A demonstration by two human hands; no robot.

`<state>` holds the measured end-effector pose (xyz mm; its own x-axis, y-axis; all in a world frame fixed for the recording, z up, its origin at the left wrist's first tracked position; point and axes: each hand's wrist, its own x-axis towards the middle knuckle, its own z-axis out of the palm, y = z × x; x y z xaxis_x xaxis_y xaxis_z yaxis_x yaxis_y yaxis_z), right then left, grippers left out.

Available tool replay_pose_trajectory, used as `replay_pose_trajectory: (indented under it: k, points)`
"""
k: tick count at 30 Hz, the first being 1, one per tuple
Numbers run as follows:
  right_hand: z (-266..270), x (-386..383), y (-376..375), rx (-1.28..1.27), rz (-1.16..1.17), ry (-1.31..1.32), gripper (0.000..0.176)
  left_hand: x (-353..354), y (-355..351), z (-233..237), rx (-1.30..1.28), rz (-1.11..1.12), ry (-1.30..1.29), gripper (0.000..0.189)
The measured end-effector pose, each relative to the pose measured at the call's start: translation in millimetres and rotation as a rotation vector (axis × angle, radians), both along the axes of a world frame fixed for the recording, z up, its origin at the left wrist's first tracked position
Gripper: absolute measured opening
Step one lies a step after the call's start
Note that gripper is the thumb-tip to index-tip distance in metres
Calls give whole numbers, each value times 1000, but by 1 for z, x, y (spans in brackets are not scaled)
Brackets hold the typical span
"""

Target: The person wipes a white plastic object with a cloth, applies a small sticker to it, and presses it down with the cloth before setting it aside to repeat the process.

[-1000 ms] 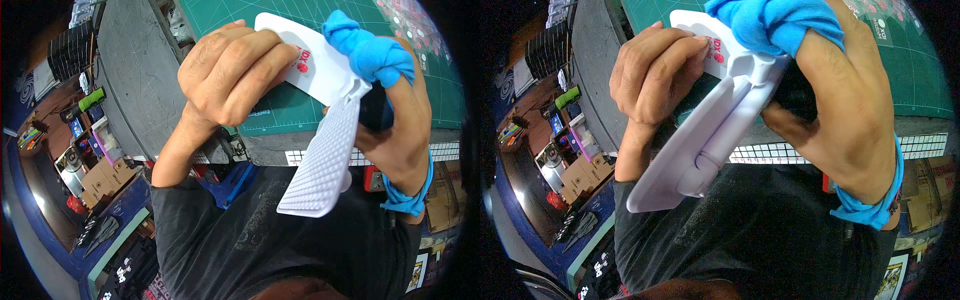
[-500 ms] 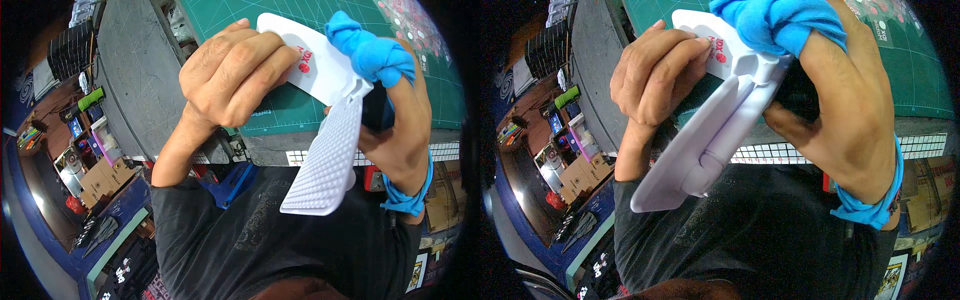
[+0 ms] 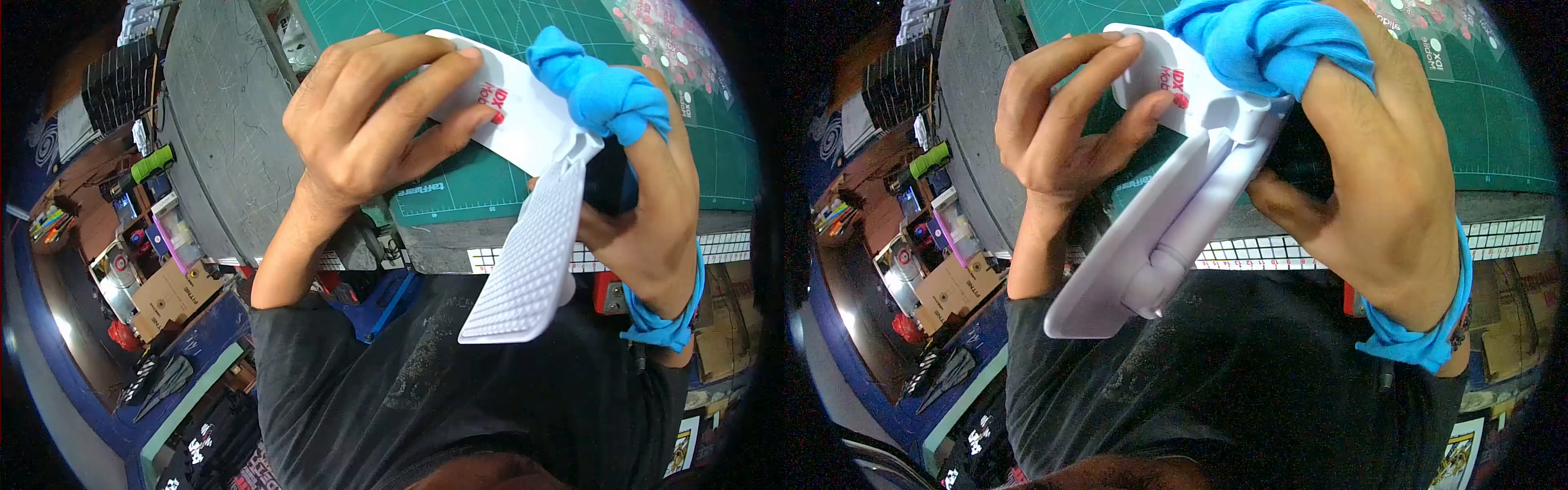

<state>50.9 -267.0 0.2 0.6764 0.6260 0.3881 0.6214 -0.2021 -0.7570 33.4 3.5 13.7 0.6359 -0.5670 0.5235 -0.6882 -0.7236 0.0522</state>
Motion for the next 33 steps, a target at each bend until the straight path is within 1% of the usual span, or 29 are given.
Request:
replay_pose_trajectory:
  k: [3,6,9,19,21,22,23,24,27,29,33]
  points:
    - [0,-1,0,-7,-11,6,64,3,-4,0,26,-45,-50,32]
    - [2,-2,1,-19,-36,17,64,3,-6,-2,-2,-67,-52,28]
    - [2,-3,1,-29,-37,3,63,2,-9,0,-5,-39,-29,25]
    - [0,-2,1,6,-22,16,63,1,-5,-5,-1,-61,-54,28]
    - [0,-2,1,18,-22,20,63,0,-7,-1,-74,24,17,30]
    - [-1,-2,1,23,-18,21,63,0,-6,-2,-90,68,80,36]
    - [-2,-2,0,29,-13,21,63,1,-7,0,-90,69,80,36]
    - [-2,-1,0,29,-11,21,63,6,-10,3,-108,78,168,38]
    - [-1,0,-1,-13,-8,-17,61,12,-9,6,-112,65,293,47]
    - [-1,0,-1,-14,-10,-29,60,14,-9,5,-180,26,420,47]
    - [-1,-1,-2,-24,-20,-27,60,14,-9,7,-220,15,527,46]
